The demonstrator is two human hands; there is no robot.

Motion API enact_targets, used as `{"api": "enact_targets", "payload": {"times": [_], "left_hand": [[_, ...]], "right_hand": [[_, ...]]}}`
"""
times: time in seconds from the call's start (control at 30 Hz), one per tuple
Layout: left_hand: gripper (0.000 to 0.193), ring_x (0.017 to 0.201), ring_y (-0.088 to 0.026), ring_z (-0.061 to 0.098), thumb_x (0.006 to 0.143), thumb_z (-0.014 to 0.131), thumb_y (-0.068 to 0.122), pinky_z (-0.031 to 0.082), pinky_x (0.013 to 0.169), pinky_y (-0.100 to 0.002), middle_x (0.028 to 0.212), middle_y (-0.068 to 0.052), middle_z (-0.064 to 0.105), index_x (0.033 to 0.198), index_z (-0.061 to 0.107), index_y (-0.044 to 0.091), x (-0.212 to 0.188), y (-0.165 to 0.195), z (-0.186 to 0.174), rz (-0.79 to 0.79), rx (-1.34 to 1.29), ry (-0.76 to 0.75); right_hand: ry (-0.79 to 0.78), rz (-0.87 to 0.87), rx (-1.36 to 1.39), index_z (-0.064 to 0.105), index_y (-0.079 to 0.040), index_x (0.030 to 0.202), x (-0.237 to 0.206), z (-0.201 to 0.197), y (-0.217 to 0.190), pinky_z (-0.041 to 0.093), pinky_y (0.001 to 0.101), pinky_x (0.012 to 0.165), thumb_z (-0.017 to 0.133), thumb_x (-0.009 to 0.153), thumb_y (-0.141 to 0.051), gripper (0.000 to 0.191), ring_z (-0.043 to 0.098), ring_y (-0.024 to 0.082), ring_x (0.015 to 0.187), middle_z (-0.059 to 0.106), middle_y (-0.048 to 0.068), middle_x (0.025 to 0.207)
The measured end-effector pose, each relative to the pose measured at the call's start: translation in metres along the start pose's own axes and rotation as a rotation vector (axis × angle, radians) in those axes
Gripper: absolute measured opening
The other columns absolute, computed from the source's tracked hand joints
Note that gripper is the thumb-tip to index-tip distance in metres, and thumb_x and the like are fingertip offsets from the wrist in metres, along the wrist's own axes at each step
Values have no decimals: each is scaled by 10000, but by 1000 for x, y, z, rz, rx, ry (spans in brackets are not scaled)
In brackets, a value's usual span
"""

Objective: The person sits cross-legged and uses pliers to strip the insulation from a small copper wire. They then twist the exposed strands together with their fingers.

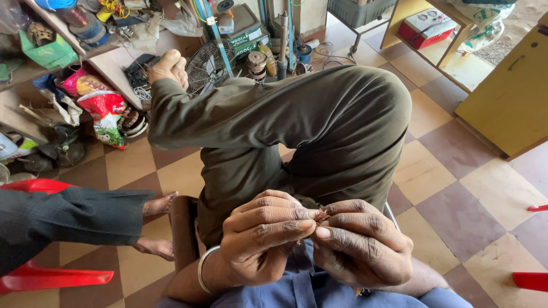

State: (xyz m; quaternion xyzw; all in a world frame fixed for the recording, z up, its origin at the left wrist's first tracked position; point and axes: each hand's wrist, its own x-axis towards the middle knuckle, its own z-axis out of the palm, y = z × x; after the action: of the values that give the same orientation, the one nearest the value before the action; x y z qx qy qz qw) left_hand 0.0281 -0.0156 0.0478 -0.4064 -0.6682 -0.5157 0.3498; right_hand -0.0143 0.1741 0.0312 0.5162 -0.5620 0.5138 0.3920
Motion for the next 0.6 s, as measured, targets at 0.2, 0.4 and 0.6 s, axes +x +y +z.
{"api": "enact_targets", "payload": {"times": [0.2, 0.4, 0.6], "left_hand": [[307, 1003, -270, 774, 882, 719, -140, 634, 920, -390, 1143, -138, 741, 1134, 692, 33, 1, 5, -4, -11, 24, 5], [315, 1017, -280, 770, 914, 702, -132, 639, 910, -410, 1146, -160, 734, 1191, 640, 3, 2, 8, -10, 70, 120, -13], [234, 1072, -301, 762, 979, 691, -70, 648, 942, -439, 1157, -174, 731, 1197, 626, -17, 3, 10, -12, 191, 331, -14]], "right_hand": [[-12, 25, 20, 674, 69, 1074, 0, 3, -5, 659, 379, 814, 793, 834, 49, 269, 766, 289, 881, 688, 173, 963], [98, 102, 67, 680, 52, 1029, 0, 14, -8, 654, 382, 798, 781, 819, 45, 233, 755, 246, 818, 692, 148, 937], [93, 125, 48, 636, 27, 1037, 7, 15, -13, 636, 372, 825, 800, 859, 34, 242, 748, 266, 885, 689, 144, 959]]}}
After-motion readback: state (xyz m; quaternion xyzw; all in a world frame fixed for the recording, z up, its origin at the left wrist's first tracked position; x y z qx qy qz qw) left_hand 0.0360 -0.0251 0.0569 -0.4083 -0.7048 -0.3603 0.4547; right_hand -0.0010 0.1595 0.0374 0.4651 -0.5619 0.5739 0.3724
